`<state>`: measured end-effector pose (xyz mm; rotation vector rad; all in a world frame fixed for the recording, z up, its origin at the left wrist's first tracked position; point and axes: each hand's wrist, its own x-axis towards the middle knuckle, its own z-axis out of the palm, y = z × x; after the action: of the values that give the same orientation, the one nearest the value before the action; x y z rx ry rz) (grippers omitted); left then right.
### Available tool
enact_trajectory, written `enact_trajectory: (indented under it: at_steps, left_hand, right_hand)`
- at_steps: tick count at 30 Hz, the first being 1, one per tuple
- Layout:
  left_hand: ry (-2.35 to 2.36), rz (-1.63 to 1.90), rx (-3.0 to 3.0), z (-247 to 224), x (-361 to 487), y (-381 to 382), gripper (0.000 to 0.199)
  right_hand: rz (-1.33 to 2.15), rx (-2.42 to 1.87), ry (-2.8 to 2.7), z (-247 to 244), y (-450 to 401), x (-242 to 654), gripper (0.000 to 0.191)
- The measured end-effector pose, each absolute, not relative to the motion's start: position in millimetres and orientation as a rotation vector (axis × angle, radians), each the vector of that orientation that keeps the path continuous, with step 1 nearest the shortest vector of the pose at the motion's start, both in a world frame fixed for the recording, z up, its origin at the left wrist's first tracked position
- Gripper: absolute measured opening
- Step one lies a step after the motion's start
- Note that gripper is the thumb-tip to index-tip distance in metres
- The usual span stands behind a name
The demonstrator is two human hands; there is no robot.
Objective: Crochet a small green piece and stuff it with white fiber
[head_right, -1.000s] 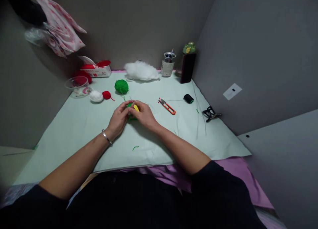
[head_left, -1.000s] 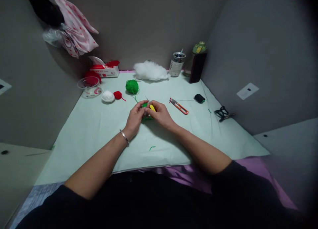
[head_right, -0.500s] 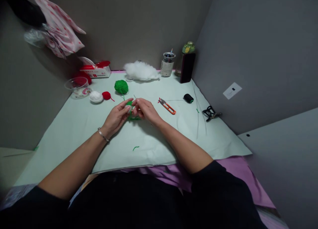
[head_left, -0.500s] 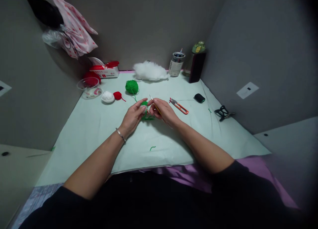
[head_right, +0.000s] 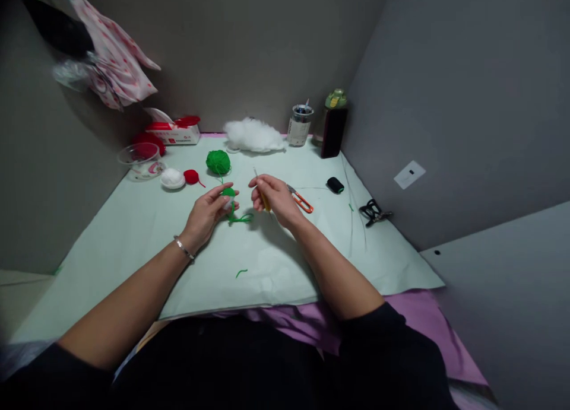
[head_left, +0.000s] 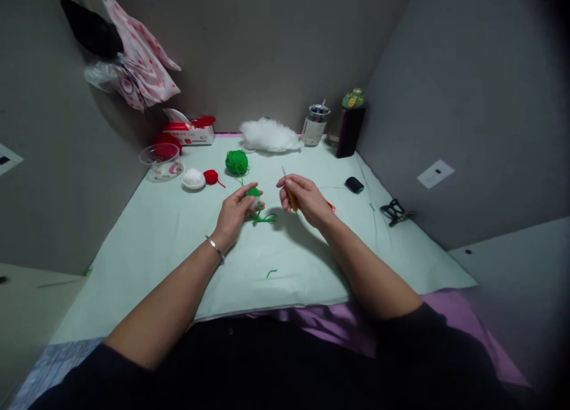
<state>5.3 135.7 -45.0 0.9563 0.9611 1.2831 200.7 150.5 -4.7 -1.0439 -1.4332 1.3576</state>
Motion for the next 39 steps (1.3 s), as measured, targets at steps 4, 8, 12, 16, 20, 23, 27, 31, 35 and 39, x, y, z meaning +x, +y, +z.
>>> enact_trajectory:
  at_steps: [4, 8, 12, 16, 20, 23, 27, 31, 35, 39]
  left_hand:
    - [0.972, 1.283, 0.916, -38.5, 7.0, 131.3, 0.047]
    - [0.954, 1.254, 0.897, -31.1, 10.1, 126.8, 0.045]
    - [0.955, 1.230, 0.884, -25.6, 10.1, 124.9, 0.044]
    - [0.968, 1.196, 0.880, -23.2, 8.5, 124.8, 0.043]
    - [0.972, 1.135, 0.871, -22.6, 8.1, 123.9, 0.042]
    - [0.963, 1.110, 0.874, -22.4, 8.6, 123.1, 0.041]
    - [0.958, 1.130, 0.884, -21.5, 9.2, 122.9, 0.040]
    - [0.968, 1.153, 0.883, -20.8, 8.5, 123.7, 0.040]
    - [0.970, 1.218, 0.889, -23.0, 5.7, 126.7, 0.042]
    - [0.978, 1.283, 0.903, -27.1, 2.8, 130.4, 0.046]
  right_hand:
    - [1.001, -1.254, -1.343, 16.3, 197.3, 242.7, 0.034]
    - [0.584, -1.538, -1.210, 36.5, 265.0, 293.2, 0.029]
    - [0.337, -1.820, -1.079, 38.0, 316.7, 339.9, 0.045]
    - [0.255, -1.999, -1.024, 27.2, 347.7, 370.0, 0.040]
    - [0.234, -2.070, -1.029, 20.4, 365.5, 380.0, 0.043]
    - [0.232, -2.071, -1.042, 19.1, 365.5, 377.1, 0.045]
    - [0.314, -2.015, -1.097, 19.9, 347.8, 357.3, 0.040]
    - [0.645, -1.818, -1.330, 25.4, 307.3, 310.6, 0.026]
    - [1.087, -1.477, -1.616, 33.4, 235.1, 244.4, 0.024]
    - [1.500, -1.115, -1.711, 31.3, 160.9, 190.9, 0.029]
